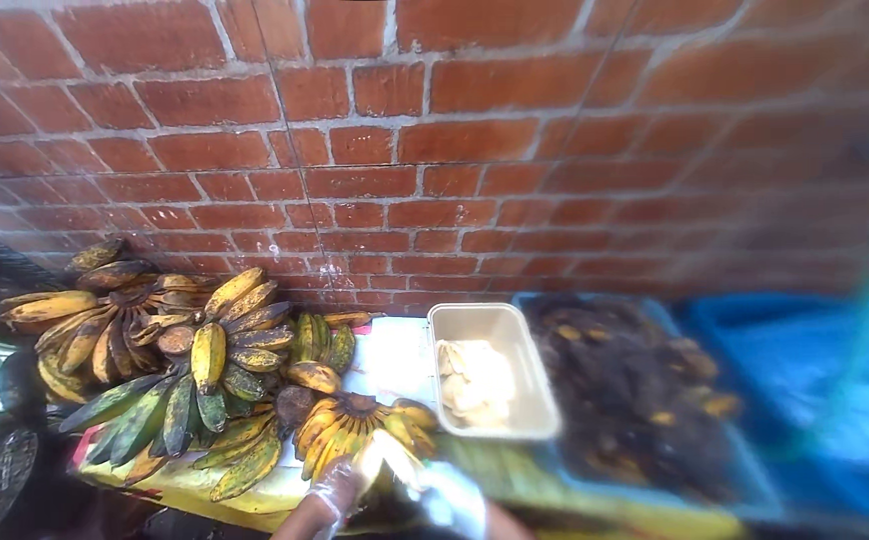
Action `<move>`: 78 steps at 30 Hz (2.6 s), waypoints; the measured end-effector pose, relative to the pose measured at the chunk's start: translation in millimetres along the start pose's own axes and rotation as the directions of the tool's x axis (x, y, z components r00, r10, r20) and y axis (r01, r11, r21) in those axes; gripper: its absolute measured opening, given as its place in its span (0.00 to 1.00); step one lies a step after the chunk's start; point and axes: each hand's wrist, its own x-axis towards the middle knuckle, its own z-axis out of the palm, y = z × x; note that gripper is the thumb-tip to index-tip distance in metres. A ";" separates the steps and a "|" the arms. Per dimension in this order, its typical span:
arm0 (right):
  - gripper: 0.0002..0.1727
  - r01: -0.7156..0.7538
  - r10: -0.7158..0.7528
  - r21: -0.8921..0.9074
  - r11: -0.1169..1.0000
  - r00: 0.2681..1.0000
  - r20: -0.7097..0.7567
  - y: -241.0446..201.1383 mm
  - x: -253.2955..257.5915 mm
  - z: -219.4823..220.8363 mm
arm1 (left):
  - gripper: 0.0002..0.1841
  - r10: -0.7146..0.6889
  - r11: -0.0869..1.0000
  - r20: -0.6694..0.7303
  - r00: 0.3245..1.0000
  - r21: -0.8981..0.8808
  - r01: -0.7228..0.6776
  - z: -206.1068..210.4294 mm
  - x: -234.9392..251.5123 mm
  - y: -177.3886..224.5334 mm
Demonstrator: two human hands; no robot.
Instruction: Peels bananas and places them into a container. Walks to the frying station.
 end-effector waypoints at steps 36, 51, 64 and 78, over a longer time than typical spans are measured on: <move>0.29 0.036 -0.073 -0.840 0.541 0.997 -0.004 3.8 -25.8 -49.1 | 0.21 -0.308 0.099 -0.352 0.884 -0.936 -0.338 47.1 -6.3 107.5; 0.28 0.615 -0.778 -0.507 0.605 0.592 -0.211 -85.7 -152.5 -19.6 | 0.17 0.471 -0.089 -0.191 0.861 -0.982 -0.169 -20.8 -21.1 291.2; 0.31 0.820 -0.909 -0.395 0.415 0.355 -0.219 -84.8 -144.4 -15.1 | 0.18 0.593 -0.248 -0.089 0.801 -0.966 0.076 -0.3 -32.1 342.7; 0.37 0.674 -0.786 -0.404 0.618 0.548 -0.287 -108.0 -157.3 -7.9 | 0.25 0.613 -0.150 -0.037 0.789 -0.986 0.070 -0.6 -37.6 337.8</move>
